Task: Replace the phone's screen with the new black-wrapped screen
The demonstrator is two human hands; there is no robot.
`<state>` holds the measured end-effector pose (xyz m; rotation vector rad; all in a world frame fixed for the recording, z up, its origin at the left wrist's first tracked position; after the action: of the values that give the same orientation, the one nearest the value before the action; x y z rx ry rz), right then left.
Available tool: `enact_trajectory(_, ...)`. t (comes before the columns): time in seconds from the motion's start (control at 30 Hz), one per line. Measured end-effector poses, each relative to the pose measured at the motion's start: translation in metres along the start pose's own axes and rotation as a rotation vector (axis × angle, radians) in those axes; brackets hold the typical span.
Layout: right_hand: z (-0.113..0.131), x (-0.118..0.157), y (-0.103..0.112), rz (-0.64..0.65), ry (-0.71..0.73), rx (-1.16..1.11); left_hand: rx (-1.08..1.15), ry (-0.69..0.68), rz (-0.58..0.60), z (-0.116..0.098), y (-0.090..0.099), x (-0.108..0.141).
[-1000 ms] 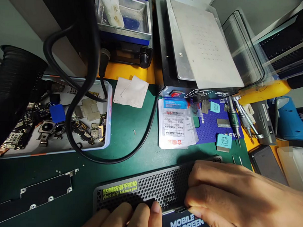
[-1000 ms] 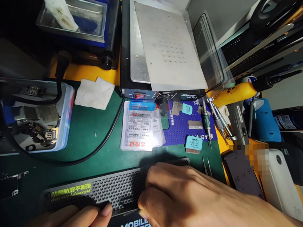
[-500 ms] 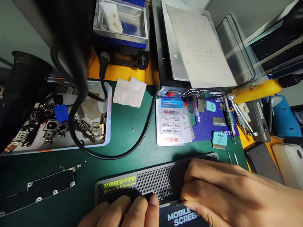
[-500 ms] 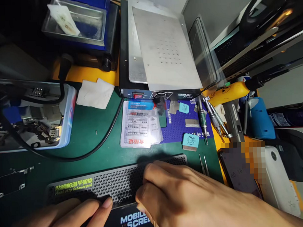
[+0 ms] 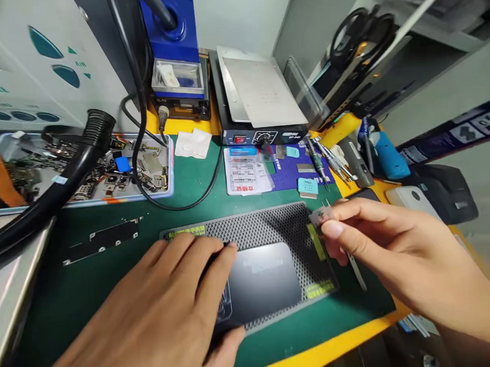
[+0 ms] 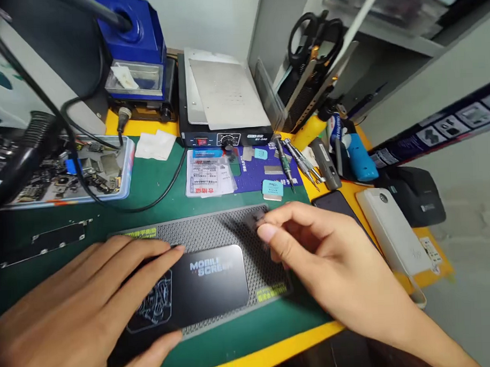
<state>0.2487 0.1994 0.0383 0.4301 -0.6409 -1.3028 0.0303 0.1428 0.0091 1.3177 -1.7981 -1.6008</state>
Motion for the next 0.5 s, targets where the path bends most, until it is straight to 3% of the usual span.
enact_trajectory(0.17, -0.032, 0.05, 0.008, -0.151, -0.085, -0.359, -0.012, -0.074, 0.107, -0.013, 0.006, -0.009)
enact_trajectory(0.27, -0.044, 0.079, -0.004, -0.186, -0.143, -0.65, -0.089, 0.102, 0.252, -0.009, 0.006, -0.011)
enact_trajectory(0.37, -0.033, 0.093, -0.037, -0.071, -0.168, -0.886, -0.194, 0.256, 0.183, -0.013, 0.025, -0.01)
enact_trajectory(0.5, 0.003, 0.081, -0.084, 0.087, -0.131, -0.951, -0.243, 0.447, 0.035, -0.026, 0.043, 0.001)
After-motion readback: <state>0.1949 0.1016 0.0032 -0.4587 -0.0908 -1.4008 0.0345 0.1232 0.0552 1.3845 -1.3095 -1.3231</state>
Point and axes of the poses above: each hand's wrist, its own x-axis away from the middle knuckle, its own y-axis out of the back of the hand, z = x × y, the point moved 8 cm from there along -x, towards the middle knuckle, and after that the axes turned 3 degrees about -z, right-handed, at the moved point
